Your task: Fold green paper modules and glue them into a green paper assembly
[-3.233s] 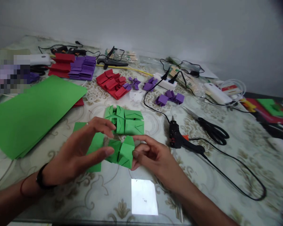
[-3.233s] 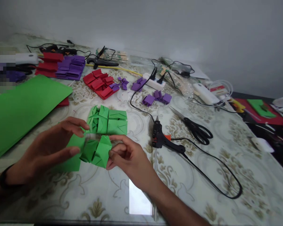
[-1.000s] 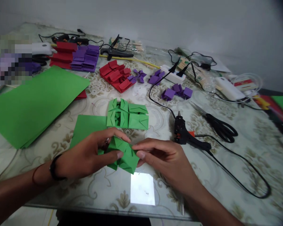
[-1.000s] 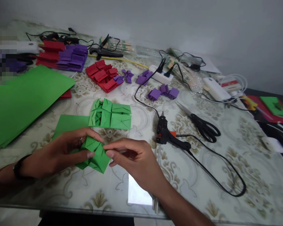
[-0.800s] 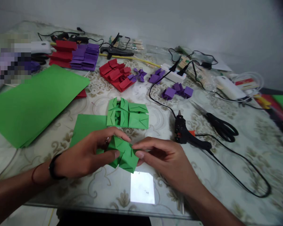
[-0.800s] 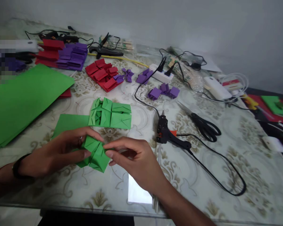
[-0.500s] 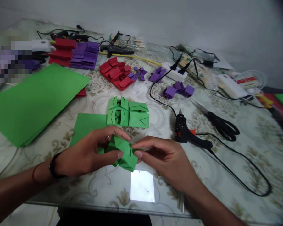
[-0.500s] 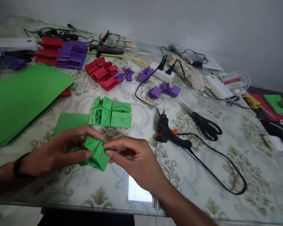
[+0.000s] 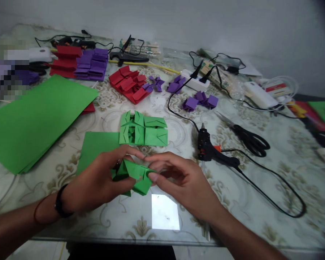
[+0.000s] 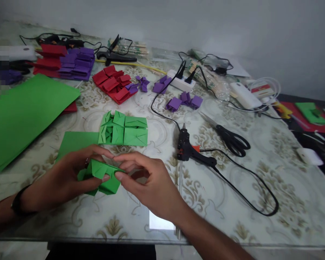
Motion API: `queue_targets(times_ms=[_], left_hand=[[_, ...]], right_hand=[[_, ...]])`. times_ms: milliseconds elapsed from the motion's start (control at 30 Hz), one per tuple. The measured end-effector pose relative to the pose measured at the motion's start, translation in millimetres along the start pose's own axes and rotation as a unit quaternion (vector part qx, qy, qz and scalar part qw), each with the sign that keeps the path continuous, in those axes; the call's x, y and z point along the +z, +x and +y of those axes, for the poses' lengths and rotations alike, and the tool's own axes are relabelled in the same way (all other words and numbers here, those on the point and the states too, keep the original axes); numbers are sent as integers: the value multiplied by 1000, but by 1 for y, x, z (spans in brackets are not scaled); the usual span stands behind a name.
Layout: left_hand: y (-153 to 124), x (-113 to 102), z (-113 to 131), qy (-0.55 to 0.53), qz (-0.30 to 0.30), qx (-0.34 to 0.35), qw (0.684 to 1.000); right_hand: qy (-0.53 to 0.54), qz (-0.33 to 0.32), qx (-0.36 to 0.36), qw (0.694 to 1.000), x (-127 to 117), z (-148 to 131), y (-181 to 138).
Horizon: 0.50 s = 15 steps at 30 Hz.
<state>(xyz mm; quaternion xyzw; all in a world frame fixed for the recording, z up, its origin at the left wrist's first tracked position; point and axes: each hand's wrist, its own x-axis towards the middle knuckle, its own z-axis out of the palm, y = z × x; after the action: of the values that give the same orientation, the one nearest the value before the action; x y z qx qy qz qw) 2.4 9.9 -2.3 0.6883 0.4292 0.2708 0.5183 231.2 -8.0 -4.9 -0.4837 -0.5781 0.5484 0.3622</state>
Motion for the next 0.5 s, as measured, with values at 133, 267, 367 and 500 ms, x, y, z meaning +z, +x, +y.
queue_targets(times_ms=[133,267,367,500], left_hand=[[-2,0,-1,45,11,-3,999],[-2,0,2,70,-2,-1,998],[-2,-1,3,89,-13,-16,996],[0,-1,2,73,10,-5,997]], right_hand=[[-14,-11,32,999,1,0,1],[-12,-33,42,998,2,1,2],[-17,-36,46,998,3,1,1],[-15,-39,42,998,5,0,0]])
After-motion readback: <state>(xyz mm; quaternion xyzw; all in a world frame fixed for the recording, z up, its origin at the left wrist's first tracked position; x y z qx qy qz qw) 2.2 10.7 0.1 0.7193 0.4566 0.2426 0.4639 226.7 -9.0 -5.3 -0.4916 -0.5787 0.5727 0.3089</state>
